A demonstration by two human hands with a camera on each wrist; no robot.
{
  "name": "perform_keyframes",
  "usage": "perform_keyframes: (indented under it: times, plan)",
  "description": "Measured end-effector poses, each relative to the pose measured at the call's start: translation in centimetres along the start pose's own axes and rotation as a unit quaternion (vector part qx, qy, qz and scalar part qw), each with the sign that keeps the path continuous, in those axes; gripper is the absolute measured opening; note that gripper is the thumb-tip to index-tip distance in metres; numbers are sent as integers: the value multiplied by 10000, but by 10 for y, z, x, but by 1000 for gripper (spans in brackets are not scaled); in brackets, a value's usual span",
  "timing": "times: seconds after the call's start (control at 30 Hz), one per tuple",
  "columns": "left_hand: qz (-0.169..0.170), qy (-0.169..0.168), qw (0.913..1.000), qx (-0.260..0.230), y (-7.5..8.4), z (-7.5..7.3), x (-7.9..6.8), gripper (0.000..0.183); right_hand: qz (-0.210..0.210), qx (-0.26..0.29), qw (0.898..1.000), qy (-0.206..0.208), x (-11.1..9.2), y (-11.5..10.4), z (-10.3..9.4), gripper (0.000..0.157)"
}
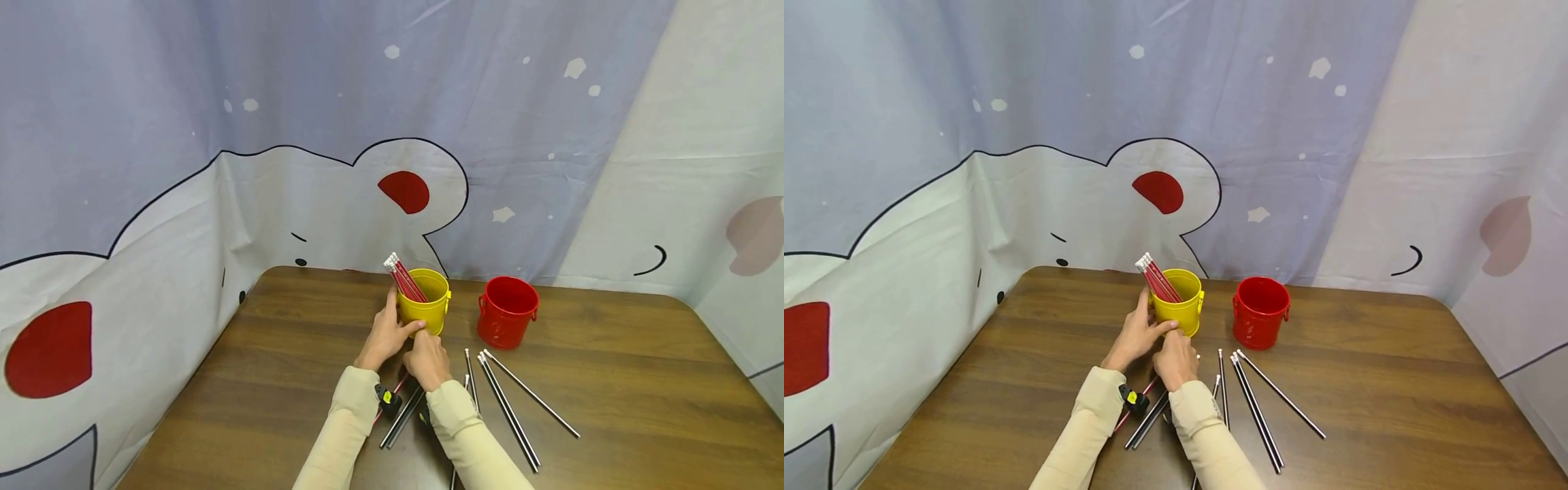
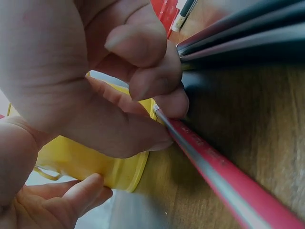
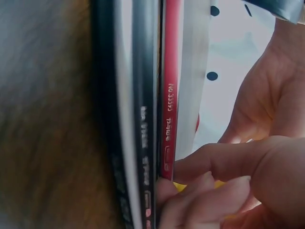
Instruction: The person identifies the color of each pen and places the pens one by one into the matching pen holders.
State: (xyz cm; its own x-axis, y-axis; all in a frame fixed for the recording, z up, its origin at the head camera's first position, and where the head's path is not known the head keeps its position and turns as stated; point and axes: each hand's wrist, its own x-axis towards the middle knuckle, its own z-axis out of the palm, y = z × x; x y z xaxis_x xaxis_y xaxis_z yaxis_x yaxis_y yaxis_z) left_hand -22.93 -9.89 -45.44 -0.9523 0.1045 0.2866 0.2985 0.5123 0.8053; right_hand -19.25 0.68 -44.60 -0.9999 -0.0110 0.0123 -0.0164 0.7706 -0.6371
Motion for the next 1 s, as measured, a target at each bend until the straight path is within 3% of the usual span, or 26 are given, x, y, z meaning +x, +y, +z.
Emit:
perform_keyframes:
  times: [0.5, 0.73, 1.0]
  plan:
    - [-99, 11, 9999, 31, -1, 1, 2, 94, 606, 833, 9938, 410, 0, 13, -8, 40]
    - [-219, -12, 9997, 58, -2, 1, 1, 94, 808, 1217, 9880, 508, -2, 23, -17, 16]
    - [-241, -17, 9997, 87, -1, 0, 1, 92, 605, 1557, 9812, 967, -3, 21, -33, 16]
